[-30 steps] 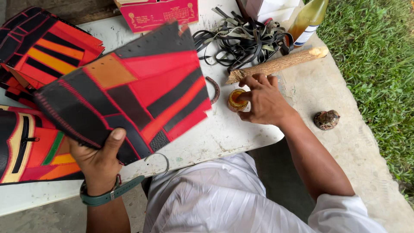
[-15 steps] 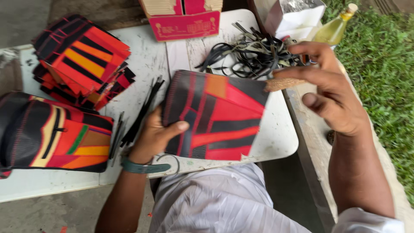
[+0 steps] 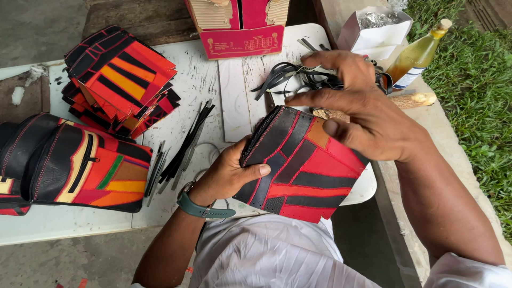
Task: The person holds a colorful patchwork leather bag and applies an amber adhesive from a small jar along its edges by hand, turning the bag to reach different sides and pressing the edges. They then place the treated bag onto a stack of similar bags on the table.
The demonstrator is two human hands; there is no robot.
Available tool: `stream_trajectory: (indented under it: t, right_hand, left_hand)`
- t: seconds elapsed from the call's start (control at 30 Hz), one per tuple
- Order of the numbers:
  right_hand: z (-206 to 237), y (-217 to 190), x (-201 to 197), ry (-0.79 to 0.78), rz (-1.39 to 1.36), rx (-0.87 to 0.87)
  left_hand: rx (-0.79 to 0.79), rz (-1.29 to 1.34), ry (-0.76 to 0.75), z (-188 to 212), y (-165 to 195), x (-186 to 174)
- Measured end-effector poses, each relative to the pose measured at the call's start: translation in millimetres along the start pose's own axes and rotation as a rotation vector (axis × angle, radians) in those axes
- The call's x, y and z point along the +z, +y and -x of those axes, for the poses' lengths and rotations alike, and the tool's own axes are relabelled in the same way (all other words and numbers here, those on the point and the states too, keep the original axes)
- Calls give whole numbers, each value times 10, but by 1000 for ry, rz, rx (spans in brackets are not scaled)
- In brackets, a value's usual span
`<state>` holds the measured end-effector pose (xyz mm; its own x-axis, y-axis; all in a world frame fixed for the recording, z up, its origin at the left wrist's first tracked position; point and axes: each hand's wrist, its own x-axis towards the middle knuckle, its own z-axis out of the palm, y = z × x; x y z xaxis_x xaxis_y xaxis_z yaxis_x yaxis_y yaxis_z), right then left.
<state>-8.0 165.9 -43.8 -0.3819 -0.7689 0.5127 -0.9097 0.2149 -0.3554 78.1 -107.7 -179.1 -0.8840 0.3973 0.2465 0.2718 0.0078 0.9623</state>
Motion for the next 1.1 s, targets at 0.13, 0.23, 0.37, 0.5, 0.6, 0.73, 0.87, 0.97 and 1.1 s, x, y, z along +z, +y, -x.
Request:
stream_trajectory:
  t: [0.13,0.23,0.37,0.5,0.6,0.73,0.87,0.97,1.1]
  right_hand:
    - [41,-7,-2,-12,171,11]
    - [80,-30,-32,27,252,-9]
    - [104,-90,-10,32,273,-50]
    - [104,-111,-38,44,333,-30]
    - [114,-101,-20,50,280,-17]
    - [157,-63,79,28,312,-55]
    - [311,3,83,32,408,-16]
    - [536,80,-49,95,375,129]
    - [802,270,11,-24,330,380]
  left_hand:
    - [14,42,3,12,-14,10]
    - [7,58,18,25,-32,11]
    - [20,24,18,44,-70,6]
    - [31,31,35,57,-99,3]
    - [20,61,18,62,-106,11]
    - [14,50,38,82,-112,-1]
    - [18,70,75,135,-107,-51]
    - [-45,43,141,225,-15,-127]
    - [-102,-339,386,457,288,-407]
